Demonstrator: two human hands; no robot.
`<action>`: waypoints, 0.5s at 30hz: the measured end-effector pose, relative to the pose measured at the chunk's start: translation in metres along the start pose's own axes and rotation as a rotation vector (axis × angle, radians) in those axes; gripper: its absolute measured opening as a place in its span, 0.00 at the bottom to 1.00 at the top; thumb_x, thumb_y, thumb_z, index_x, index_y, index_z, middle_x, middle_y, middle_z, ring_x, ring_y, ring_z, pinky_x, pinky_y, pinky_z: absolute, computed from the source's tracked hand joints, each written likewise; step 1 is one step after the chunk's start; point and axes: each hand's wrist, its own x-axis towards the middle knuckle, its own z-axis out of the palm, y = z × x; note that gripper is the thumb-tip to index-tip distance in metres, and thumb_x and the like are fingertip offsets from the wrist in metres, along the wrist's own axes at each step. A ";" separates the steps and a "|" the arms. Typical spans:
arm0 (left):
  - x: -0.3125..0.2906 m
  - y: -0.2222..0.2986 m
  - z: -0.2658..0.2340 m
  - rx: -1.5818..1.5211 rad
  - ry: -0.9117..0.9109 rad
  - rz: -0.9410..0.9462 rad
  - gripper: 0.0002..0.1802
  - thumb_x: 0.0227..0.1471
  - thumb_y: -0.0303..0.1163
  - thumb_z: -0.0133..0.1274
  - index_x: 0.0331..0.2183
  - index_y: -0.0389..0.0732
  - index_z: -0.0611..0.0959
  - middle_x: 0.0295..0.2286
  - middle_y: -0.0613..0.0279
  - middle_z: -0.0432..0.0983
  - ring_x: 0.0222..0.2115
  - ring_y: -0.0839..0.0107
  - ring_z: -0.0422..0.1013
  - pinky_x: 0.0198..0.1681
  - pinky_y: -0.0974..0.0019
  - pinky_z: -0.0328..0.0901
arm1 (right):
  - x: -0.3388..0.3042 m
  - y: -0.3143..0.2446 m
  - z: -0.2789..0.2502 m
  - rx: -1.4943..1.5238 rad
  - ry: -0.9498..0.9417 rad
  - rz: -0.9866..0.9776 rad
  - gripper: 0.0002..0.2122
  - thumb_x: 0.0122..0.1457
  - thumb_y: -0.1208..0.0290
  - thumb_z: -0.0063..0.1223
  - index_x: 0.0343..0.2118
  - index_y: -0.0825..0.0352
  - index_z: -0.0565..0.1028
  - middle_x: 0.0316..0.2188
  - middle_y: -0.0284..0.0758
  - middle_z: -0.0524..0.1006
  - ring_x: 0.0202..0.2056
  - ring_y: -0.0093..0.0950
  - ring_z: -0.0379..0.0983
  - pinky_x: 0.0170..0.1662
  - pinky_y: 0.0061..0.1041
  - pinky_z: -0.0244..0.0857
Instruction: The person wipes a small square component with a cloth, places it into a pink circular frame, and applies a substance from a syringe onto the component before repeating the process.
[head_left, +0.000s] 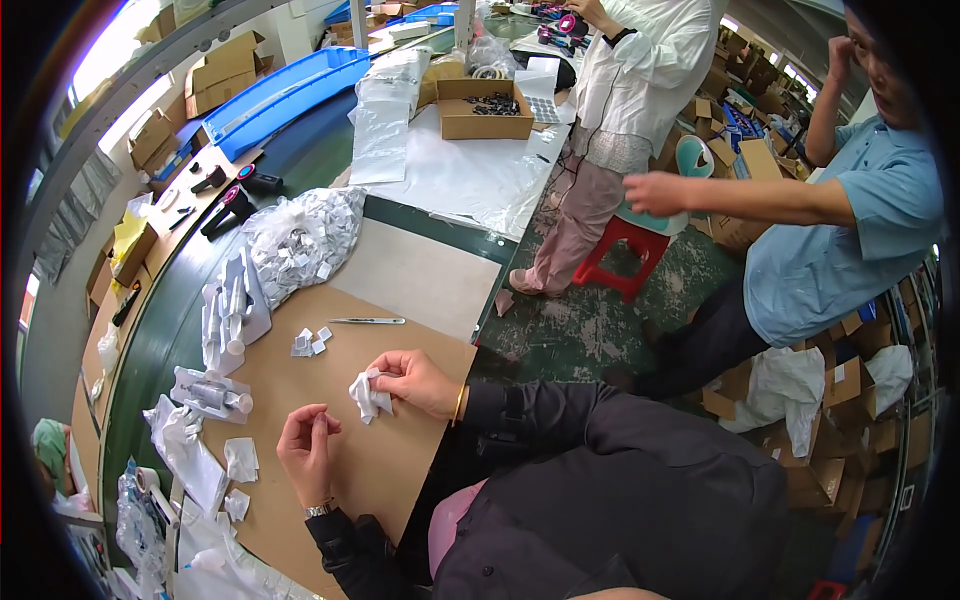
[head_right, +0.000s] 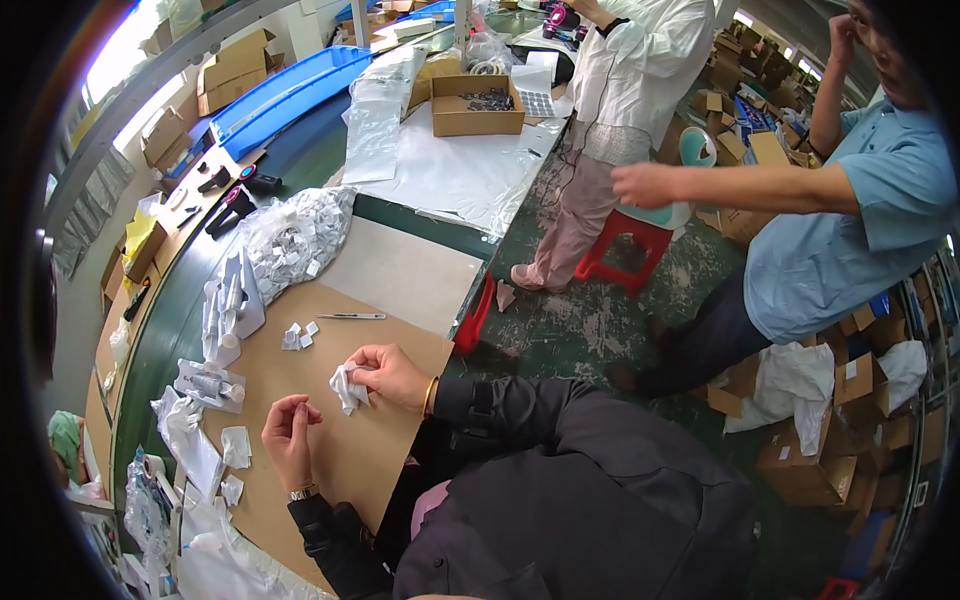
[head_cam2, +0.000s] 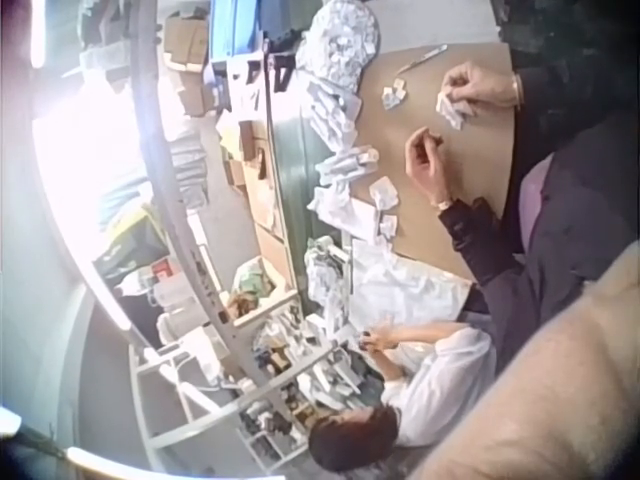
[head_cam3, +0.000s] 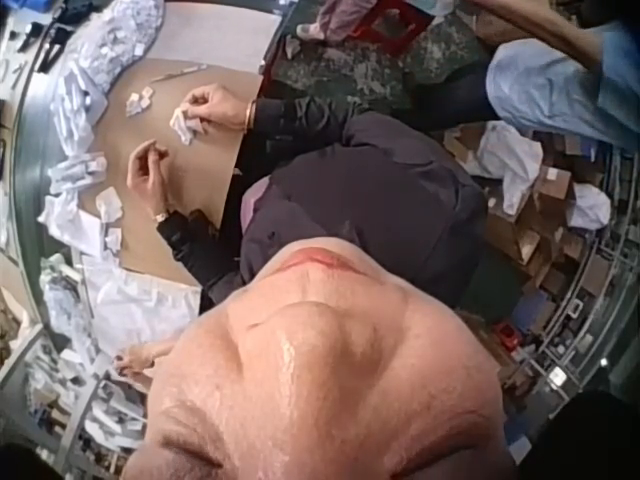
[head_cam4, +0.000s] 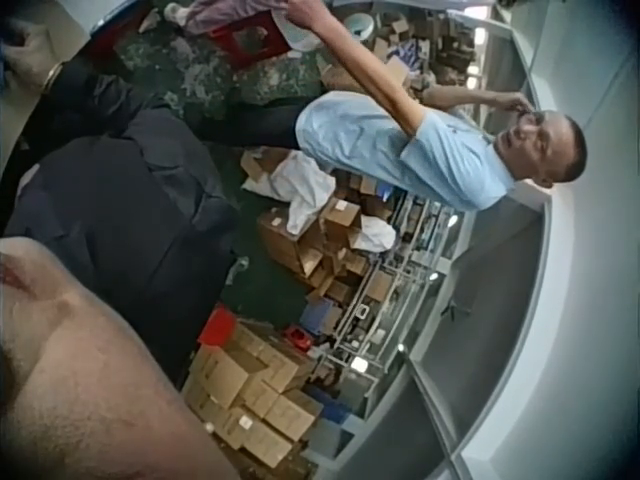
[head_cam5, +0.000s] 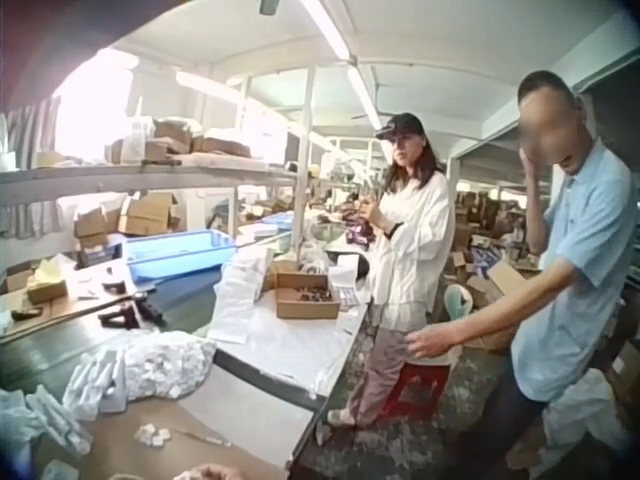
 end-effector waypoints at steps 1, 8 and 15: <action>0.000 0.001 0.000 0.000 0.000 -0.002 0.07 0.61 0.21 0.50 0.40 0.32 0.79 0.28 0.62 0.77 0.29 0.75 0.74 0.36 0.73 0.70 | 0.000 -0.001 0.000 0.005 0.007 0.004 0.06 0.62 0.76 0.57 0.40 0.71 0.76 0.36 0.31 0.80 0.36 0.17 0.76 0.39 0.17 0.70; 0.001 0.002 0.001 0.008 0.001 0.005 0.07 0.61 0.22 0.50 0.40 0.32 0.80 0.28 0.62 0.77 0.29 0.75 0.74 0.36 0.73 0.70 | 0.000 -0.002 0.001 0.006 0.014 0.010 0.06 0.62 0.75 0.57 0.40 0.70 0.77 0.36 0.30 0.80 0.37 0.16 0.75 0.39 0.16 0.69; 0.000 0.001 -0.001 0.007 0.013 0.008 0.07 0.61 0.23 0.51 0.40 0.32 0.80 0.28 0.62 0.77 0.29 0.75 0.74 0.36 0.72 0.70 | -0.001 -0.004 0.003 0.017 0.008 0.016 0.07 0.62 0.76 0.57 0.41 0.71 0.76 0.36 0.31 0.81 0.38 0.17 0.76 0.41 0.17 0.69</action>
